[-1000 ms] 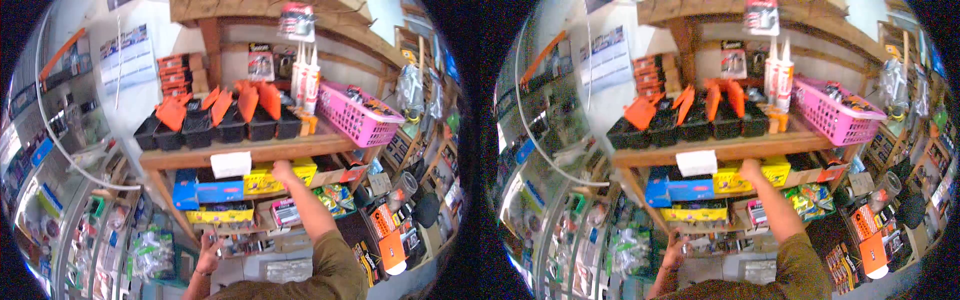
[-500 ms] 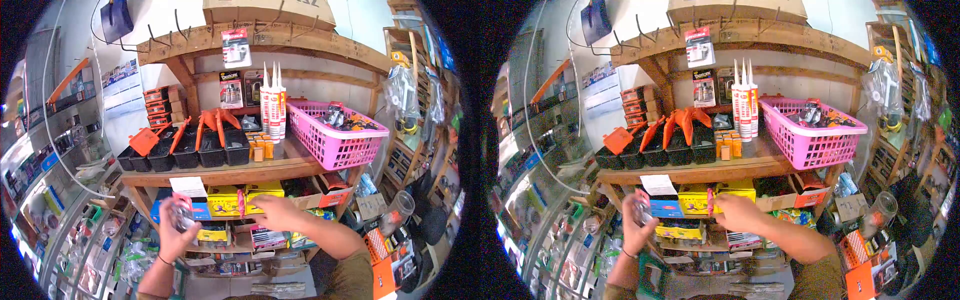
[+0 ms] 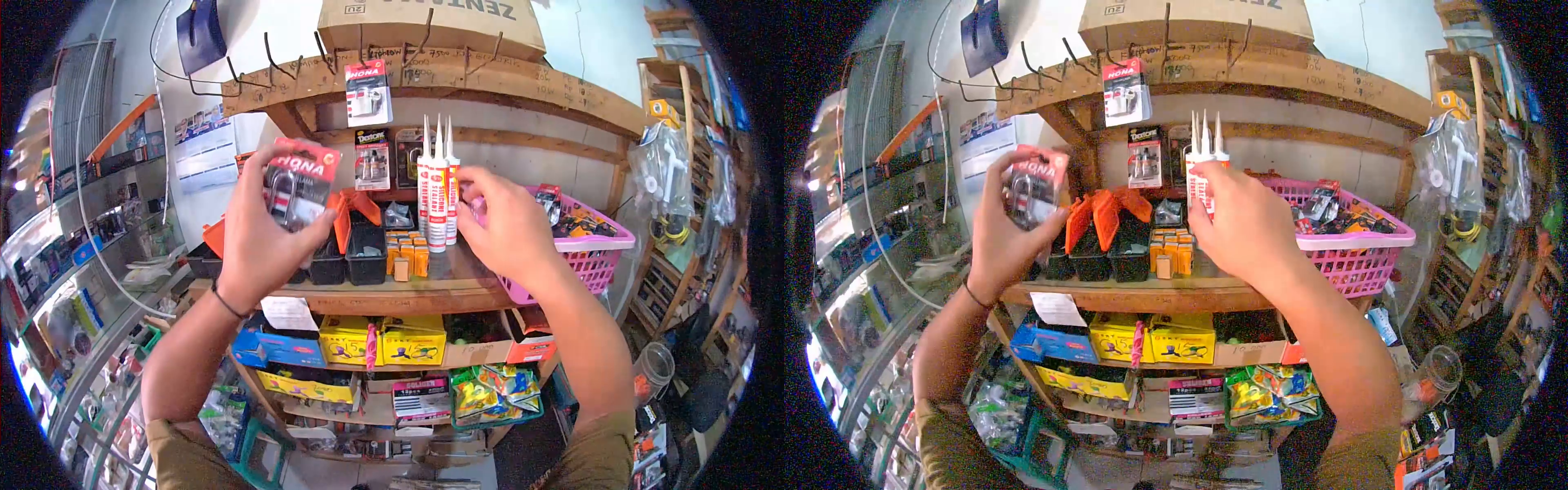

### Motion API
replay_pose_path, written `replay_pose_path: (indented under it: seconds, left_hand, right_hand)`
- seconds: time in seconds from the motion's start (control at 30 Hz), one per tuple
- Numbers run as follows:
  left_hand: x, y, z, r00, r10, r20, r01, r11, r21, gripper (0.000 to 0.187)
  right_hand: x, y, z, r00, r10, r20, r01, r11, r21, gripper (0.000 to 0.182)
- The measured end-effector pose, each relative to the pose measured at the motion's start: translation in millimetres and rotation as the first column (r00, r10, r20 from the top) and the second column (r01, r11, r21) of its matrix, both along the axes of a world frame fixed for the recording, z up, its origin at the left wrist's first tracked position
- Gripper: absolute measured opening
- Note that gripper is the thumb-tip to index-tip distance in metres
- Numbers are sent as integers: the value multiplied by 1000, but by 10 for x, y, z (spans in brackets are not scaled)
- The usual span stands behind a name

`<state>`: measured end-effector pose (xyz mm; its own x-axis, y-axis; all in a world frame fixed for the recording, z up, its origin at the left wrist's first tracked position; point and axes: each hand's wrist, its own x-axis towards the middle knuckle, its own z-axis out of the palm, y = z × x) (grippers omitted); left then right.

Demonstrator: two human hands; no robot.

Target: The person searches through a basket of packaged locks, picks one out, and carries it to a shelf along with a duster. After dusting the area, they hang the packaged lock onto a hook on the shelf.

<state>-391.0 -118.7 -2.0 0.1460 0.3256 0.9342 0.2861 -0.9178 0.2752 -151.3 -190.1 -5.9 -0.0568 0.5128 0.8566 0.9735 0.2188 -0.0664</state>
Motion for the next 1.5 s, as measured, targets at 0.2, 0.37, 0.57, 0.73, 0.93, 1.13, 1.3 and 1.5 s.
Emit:
replay_pose_path:
  seconds: [0.2,0.37,0.57,0.73,0.93,1.13,1.3,1.5]
  left_hand:
    - [-38,495,188,979,196,50,-201,920,336,63]
    - [-123,758,251,983,149,108,-172,953,251,61]
    - [-397,1072,203,990,103,95,-125,953,277,62]
    - [-524,1341,120,995,95,43,-103,956,276,65]
    - [-476,1513,167,999,-37,6,34,975,219,64]
    - [-403,1587,272,992,-126,-8,124,960,252,61]
    - [-270,1591,375,987,-160,12,149,946,287,61]
    - [-38,1353,480,989,-124,78,96,952,289,61]
  right_hand:
    - [-276,560,496,990,-140,-29,142,986,81,36]
    - [-637,1249,911,948,-215,-236,266,941,212,53]
    - [-912,1808,992,855,-387,-345,476,850,226,86]
    - [-916,1988,954,816,-476,-328,551,813,190,86]
    - [-907,1940,971,873,-353,-338,459,829,319,79]
    - [-914,1717,1029,918,-292,-268,387,809,442,68]
    - [-950,1428,1069,909,-310,-280,412,775,480,61]
    - [-1072,1049,1291,881,-342,-327,431,865,258,62]
